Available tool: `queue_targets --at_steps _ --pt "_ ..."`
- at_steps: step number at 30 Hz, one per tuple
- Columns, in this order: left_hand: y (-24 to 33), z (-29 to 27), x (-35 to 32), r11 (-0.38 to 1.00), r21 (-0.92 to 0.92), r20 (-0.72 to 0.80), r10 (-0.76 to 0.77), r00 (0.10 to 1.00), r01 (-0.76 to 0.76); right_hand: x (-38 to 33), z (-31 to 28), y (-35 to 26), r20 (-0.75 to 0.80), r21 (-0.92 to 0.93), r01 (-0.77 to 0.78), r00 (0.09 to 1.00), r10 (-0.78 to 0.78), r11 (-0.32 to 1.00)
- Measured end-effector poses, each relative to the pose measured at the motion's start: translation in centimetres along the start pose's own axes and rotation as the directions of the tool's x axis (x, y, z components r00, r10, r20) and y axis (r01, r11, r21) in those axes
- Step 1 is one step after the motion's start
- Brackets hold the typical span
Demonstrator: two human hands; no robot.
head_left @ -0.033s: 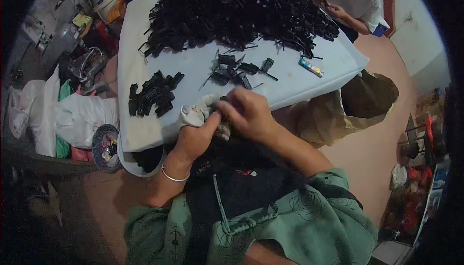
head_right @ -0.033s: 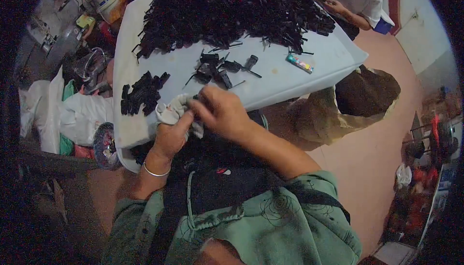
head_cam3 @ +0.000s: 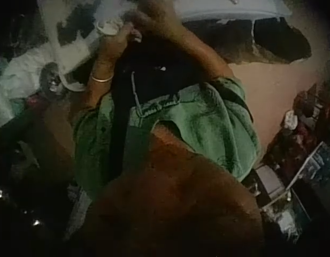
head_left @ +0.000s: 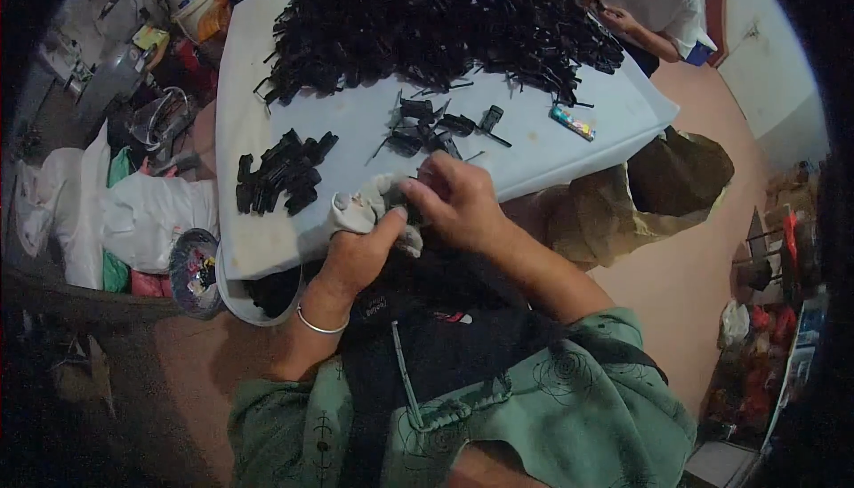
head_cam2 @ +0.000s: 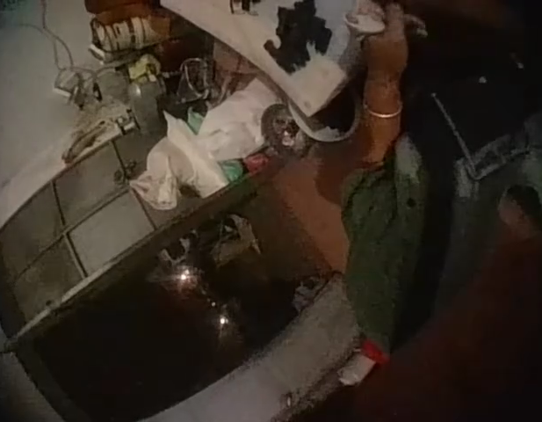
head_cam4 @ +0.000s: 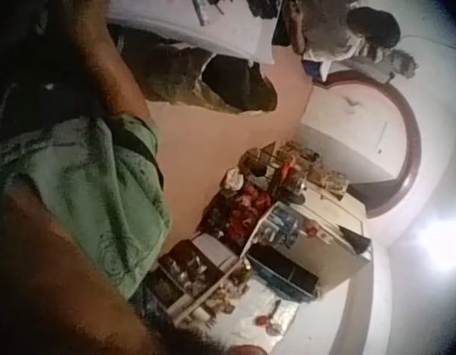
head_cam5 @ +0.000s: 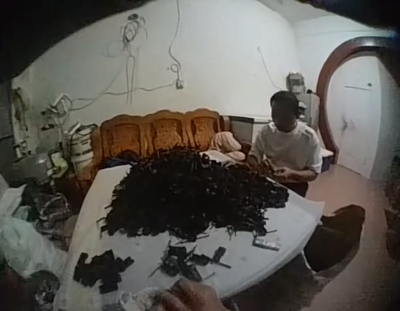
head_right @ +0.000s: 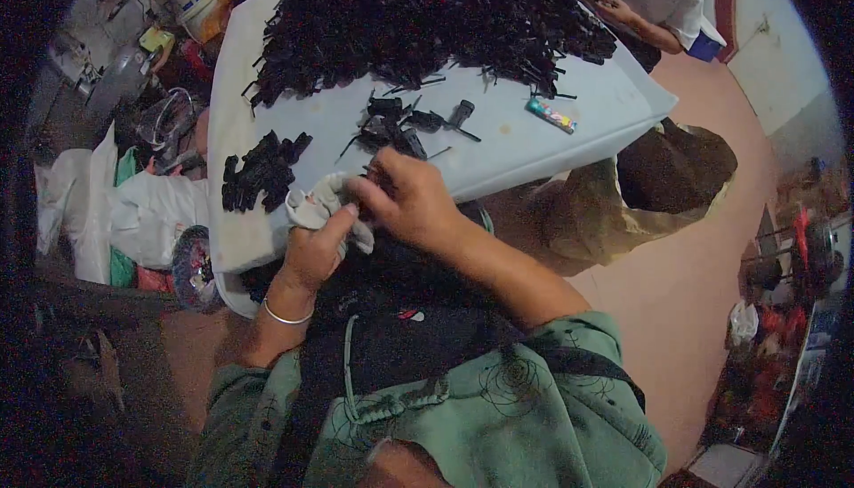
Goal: Inspecting and cleaning small black plastic components using a white cloth.
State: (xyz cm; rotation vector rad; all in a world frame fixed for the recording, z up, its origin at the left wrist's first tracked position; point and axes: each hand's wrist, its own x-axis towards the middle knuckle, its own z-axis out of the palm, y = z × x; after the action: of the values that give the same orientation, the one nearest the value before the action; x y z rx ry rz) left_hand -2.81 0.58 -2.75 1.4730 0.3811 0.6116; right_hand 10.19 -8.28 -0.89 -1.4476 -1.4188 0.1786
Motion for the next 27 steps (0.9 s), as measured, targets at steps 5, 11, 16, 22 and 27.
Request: queue_targets --at_steps 5,11,16,22,27 --pt "0.5 0.2 0.0 0.976 0.217 -0.005 0.013 1.000 -0.012 -0.2 -0.3 0.9 0.114 0.057 -0.297 0.951 0.289 0.953" --pt "0.1 0.6 0.0 0.704 0.688 -0.038 0.277 0.960 -0.176 -1.0 0.8 0.9 0.218 0.057 -0.267 0.944 0.249 0.962" --pt "0.2 1.0 0.0 0.428 0.853 0.074 0.469 0.880 -0.299 -1.1 2.7 1.7 0.144 0.254 -0.393 0.919 0.367 0.884" --pt "-2.1 0.2 -0.5 0.328 0.902 0.104 0.464 0.880 -0.280 -1.0 2.7 1.1 0.188 0.120 -0.418 0.900 0.393 0.901" --pt "-0.7 0.8 -0.4 0.760 0.621 -0.098 0.318 0.943 -0.192 -1.1 1.4 1.2 0.254 0.239 -0.376 0.914 0.316 0.895"
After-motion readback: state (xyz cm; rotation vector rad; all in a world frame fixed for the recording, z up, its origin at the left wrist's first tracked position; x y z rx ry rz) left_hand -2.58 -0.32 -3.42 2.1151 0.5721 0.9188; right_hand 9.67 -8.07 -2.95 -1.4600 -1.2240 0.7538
